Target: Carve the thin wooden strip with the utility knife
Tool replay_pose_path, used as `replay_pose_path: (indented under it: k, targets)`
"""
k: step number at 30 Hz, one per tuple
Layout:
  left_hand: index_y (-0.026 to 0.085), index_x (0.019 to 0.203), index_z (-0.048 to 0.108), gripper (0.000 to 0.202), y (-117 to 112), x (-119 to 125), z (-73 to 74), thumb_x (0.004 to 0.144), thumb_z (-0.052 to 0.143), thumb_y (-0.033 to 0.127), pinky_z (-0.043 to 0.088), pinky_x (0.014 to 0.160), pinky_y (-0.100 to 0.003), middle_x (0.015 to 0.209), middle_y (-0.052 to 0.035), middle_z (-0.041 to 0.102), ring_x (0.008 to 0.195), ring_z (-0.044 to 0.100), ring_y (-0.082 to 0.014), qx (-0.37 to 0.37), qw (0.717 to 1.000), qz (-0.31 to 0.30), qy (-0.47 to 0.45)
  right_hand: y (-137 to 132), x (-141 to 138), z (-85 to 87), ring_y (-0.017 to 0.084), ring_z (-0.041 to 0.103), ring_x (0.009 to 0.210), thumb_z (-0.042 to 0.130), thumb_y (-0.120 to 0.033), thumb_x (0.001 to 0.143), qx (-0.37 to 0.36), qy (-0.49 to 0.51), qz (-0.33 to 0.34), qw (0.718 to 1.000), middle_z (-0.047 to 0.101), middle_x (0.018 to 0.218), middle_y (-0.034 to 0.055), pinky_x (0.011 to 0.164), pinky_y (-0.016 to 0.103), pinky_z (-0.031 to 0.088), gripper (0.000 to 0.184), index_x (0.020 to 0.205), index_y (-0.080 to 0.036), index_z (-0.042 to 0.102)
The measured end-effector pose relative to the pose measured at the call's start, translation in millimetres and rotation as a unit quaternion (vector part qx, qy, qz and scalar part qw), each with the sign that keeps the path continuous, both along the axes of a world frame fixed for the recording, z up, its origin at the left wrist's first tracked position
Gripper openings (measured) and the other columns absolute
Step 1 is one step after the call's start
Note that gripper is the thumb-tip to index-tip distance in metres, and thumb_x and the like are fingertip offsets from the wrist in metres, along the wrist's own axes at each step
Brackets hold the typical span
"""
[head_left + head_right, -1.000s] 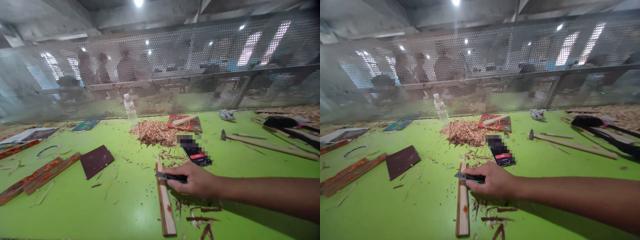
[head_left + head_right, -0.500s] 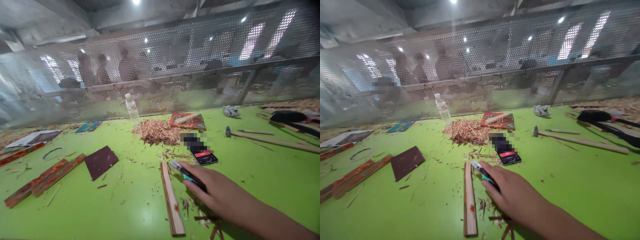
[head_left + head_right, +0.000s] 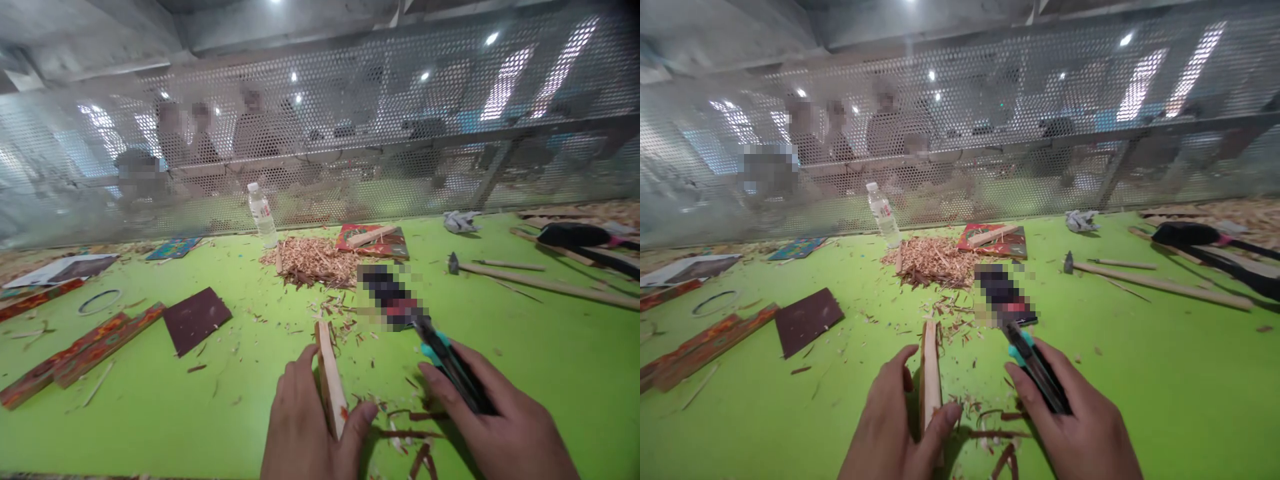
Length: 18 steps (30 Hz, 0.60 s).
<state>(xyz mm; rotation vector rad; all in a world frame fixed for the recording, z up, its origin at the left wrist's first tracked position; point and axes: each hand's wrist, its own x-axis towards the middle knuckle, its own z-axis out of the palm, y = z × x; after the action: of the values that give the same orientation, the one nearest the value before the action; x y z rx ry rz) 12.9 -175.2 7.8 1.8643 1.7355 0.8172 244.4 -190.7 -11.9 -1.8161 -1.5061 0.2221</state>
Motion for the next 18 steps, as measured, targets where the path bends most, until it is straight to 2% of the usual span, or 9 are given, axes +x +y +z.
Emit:
replay_pose_path:
  k: [2, 4, 6, 10, 12, 14, 16, 18]
  targets:
    - [0.013, 0.157, 0.042, 0.075, 2.5, 8.5, 5.0, 0.096, 0.054, 0.055, 0.049, 0.106, -0.052, 0.139, -0.0222, 0.062, 0.125, 0.061, -0.0389, -0.013, 0.999, -0.015, 0.033, 3.4, -5.6, 1.8, 0.031, 0.080, 0.096, 0.054, -0.069, 0.099, -0.014, 0.006, 0.028, 1.000, 0.083, 0.109, 0.0066, 0.077, 0.034, 0.065, 0.051, 0.122, -0.027, 0.072]
    - [0.011, 0.161, 0.036, 0.073, 5.5, 12.4, 7.8, 0.097, 0.049, 0.044, 0.050, 0.105, -0.052, 0.141, -0.0242, 0.061, 0.126, 0.062, -0.0398, -0.039, 0.996, -0.033, 0.078, 4.6, -7.2, 0.5, 0.030, 0.080, 0.097, 0.055, -0.069, 0.098, -0.011, 0.011, 0.076, 0.997, 0.083, 0.110, 0.0070, 0.081, 0.033, 0.064, 0.051, 0.121, -0.027, 0.074]
    - [0.009, 0.162, 0.035, 0.072, 9.9, 11.6, 11.6, 0.095, 0.045, 0.035, 0.051, 0.102, -0.051, 0.141, -0.0252, 0.061, 0.123, 0.065, -0.0397, -0.071, 0.992, -0.048, 0.097, 3.9, -5.9, -1.9, 0.030, 0.080, 0.095, 0.057, -0.068, 0.098, 0.001, 0.018, 0.093, 0.995, 0.083, 0.109, 0.0077, 0.084, 0.033, 0.064, 0.052, 0.121, -0.026, 0.075]
    - [0.003, 0.160, 0.035, 0.070, 17.3, 1.5, 26.6, 0.097, 0.036, 0.033, 0.050, 0.102, -0.051, 0.137, -0.0284, 0.064, 0.120, 0.067, -0.0395, -0.126, 0.991, -0.001, 0.047, 0.6, -3.0, -2.7, 0.027, 0.080, 0.089, 0.058, -0.071, 0.095, 0.002, 0.052, 0.079, 0.996, 0.083, 0.108, 0.0074, 0.077, 0.029, 0.064, 0.056, 0.121, -0.024, 0.076]
    - [0.008, 0.153, 0.048, 0.062, 16.4, -4.5, 34.7, 0.099, 0.034, 0.036, 0.047, 0.105, -0.049, 0.138, -0.0253, 0.066, 0.124, 0.065, -0.0380, -0.143, 0.989, 0.013, -0.022, -0.7, -3.9, -0.7, 0.025, 0.080, 0.085, 0.059, -0.070, 0.094, -0.003, 0.072, 0.067, 0.995, 0.083, 0.106, 0.0055, 0.074, 0.027, 0.063, 0.056, 0.120, -0.025, 0.077]
    - [0.013, 0.146, 0.055, 0.057, 11.8, -8.6, 40.2, 0.098, 0.041, 0.041, 0.047, 0.105, -0.046, 0.139, -0.0217, 0.066, 0.125, 0.064, -0.0360, -0.133, 0.984, 0.046, -0.110, -1.1, -5.4, 1.3, 0.025, 0.080, 0.086, 0.061, -0.070, 0.093, -0.002, 0.087, 0.059, 0.994, 0.084, 0.105, 0.0041, 0.076, 0.026, 0.063, 0.054, 0.118, -0.025, 0.078]
    - [0.019, 0.152, 0.047, 0.061, 5.9, -9.7, 41.9, 0.100, 0.044, 0.049, 0.055, 0.083, -0.039, 0.116, -0.0156, 0.075, 0.093, 0.073, -0.0286, -0.148, 0.956, 0.048, -0.248, -0.8, -6.0, 2.1, 0.025, 0.080, 0.087, 0.063, -0.071, 0.090, 0.000, 0.100, 0.058, 0.993, 0.084, 0.104, 0.0041, 0.078, 0.026, 0.063, 0.055, 0.116, -0.026, 0.079]
    - [0.021, 0.156, 0.037, 0.067, 1.6, -9.0, 39.6, 0.100, 0.049, 0.056, 0.051, 0.064, -0.031, 0.086, -0.0061, 0.075, 0.064, 0.068, -0.0208, -0.167, 0.907, 0.024, -0.386, 0.2, -4.2, 0.8, 0.025, 0.081, 0.089, 0.063, -0.070, 0.090, 0.001, 0.106, 0.060, 0.993, 0.084, 0.105, 0.0043, 0.077, 0.025, 0.064, 0.054, 0.117, -0.025, 0.079]
